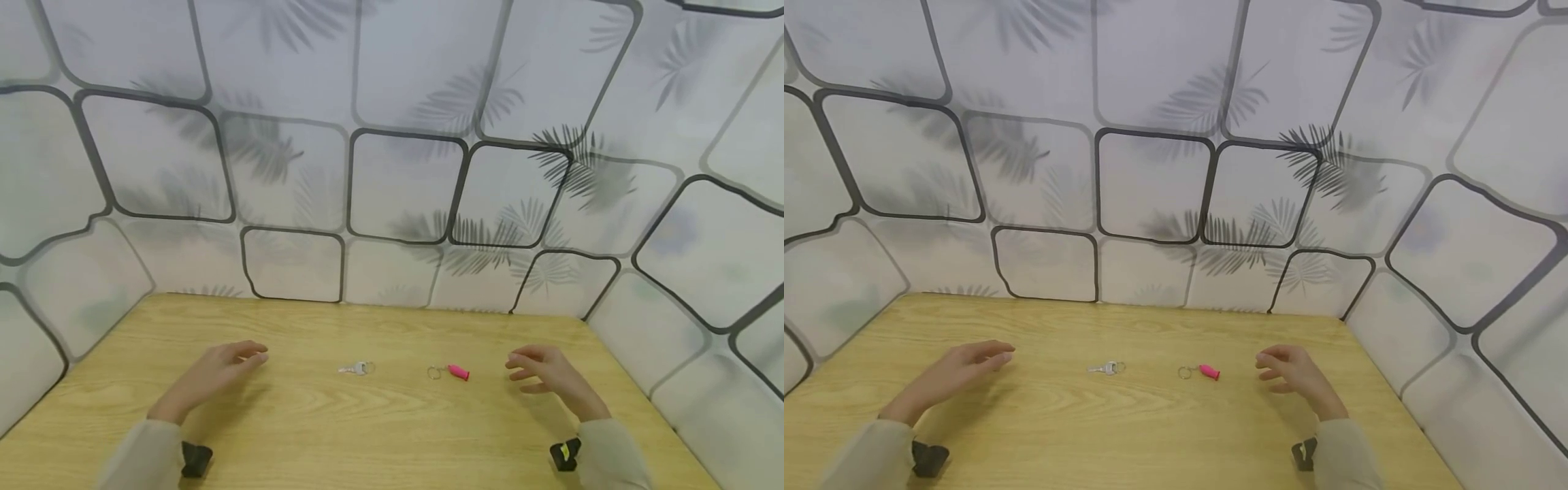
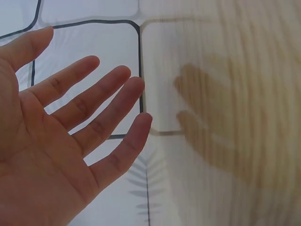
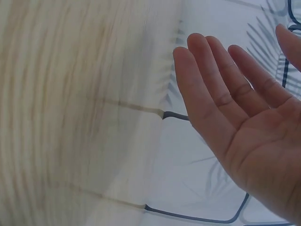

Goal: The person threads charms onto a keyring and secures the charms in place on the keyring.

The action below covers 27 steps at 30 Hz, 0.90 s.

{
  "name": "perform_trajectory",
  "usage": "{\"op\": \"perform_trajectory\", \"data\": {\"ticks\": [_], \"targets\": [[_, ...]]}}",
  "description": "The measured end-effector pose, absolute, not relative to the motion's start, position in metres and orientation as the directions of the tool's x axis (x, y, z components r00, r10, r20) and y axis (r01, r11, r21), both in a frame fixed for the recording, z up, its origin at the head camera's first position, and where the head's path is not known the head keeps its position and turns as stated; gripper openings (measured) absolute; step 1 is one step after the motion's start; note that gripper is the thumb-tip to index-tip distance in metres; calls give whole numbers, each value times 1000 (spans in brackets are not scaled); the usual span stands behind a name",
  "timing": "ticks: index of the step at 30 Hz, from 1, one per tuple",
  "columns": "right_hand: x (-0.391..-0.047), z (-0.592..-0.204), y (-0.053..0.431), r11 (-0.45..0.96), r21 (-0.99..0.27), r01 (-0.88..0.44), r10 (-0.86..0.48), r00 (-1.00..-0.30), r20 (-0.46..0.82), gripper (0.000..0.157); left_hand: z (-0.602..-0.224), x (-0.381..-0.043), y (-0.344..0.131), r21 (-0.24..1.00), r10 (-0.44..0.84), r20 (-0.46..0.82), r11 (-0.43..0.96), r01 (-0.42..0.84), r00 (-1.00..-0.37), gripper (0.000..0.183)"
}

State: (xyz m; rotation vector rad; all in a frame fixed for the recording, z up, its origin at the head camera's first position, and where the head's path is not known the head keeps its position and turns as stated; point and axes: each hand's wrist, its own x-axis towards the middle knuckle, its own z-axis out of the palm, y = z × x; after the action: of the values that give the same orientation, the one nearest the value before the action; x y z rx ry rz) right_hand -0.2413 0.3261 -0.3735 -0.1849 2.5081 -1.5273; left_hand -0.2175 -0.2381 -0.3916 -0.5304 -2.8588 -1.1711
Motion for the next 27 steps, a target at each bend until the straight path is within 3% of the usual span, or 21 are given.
{"op": "perform_trajectory", "data": {"ticks": [13, 18, 27], "targets": [[-261, -380, 313, 393, -917, 72, -247, -952, -181, 53, -392, -235, -226, 889, 365, -34, 437, 139, -930, 54], [-263, -382, 306, 384, -920, 73, -263, -947, -184, 52, -392, -239, -214, 918, 358, -79, 389, 72, -931, 56], [-268, -384, 296, 368, -927, 75, -300, -934, -194, 51, -390, -249, -196, 929, 394, -93, 366, 63, -914, 59]]}}
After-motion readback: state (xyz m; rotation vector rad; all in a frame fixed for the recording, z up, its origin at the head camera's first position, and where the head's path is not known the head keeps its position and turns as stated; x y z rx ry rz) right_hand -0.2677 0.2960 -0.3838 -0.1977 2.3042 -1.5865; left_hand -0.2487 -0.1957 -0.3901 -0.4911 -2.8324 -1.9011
